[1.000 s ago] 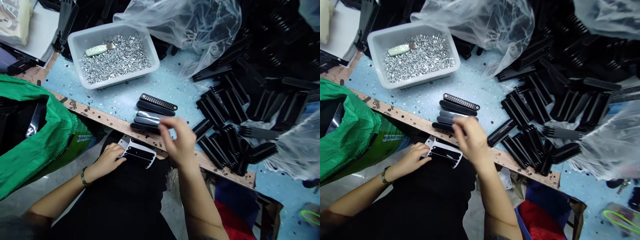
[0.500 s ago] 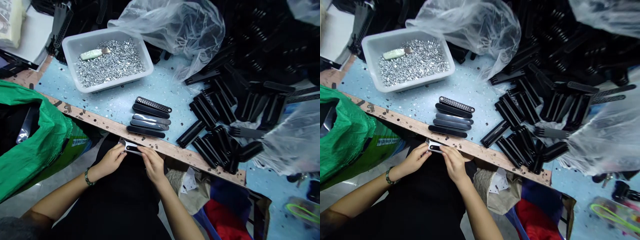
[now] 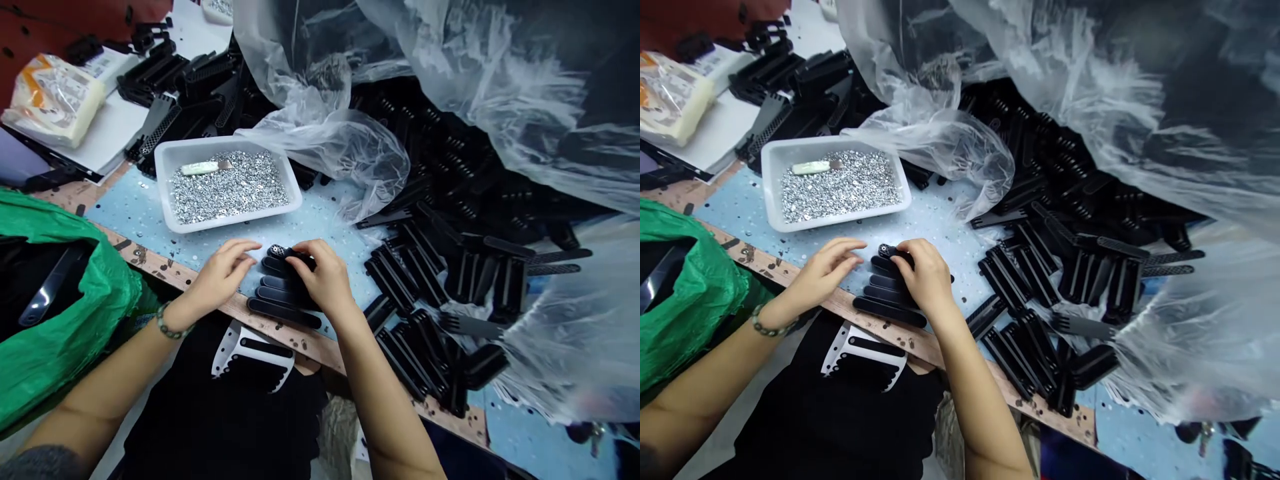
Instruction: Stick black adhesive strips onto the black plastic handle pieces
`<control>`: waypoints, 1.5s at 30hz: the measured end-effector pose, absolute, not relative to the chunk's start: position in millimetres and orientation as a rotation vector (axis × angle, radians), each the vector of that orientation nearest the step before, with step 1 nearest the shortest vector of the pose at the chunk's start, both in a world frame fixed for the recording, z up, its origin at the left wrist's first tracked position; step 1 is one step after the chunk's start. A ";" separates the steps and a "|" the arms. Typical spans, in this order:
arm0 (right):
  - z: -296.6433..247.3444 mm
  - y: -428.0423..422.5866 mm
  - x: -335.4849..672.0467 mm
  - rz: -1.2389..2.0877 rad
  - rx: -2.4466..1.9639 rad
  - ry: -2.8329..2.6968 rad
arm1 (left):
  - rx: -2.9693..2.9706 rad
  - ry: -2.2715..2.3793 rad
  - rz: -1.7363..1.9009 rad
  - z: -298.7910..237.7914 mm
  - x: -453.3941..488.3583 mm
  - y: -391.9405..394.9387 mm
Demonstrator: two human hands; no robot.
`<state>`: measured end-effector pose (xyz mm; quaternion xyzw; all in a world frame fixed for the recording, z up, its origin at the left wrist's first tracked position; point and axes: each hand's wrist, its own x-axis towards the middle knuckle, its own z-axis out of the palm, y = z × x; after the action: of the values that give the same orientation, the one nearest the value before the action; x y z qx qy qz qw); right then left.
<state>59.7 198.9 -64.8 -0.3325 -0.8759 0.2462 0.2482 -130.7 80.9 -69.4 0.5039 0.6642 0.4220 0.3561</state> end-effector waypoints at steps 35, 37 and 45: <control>-68.3 209.0 94.9 0.833 -1.220 -2.411 | 1.021 1.566 0.919 -83.8 -115.2 143.2; -66.9 211.9 94.0 0.891 -1.219 -2.400 | 1.087 1.569 0.908 -85.6 -115.6 142.0; -57.7 219.1 91.1 0.909 -1.279 -2.458 | 1.254 1.615 0.909 -88.6 -115.4 133.1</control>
<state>91.1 219.1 -57.7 -0.4358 -0.8376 0.3096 0.1126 -115.4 133.1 -88.6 0.5040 0.6492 0.3656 0.4368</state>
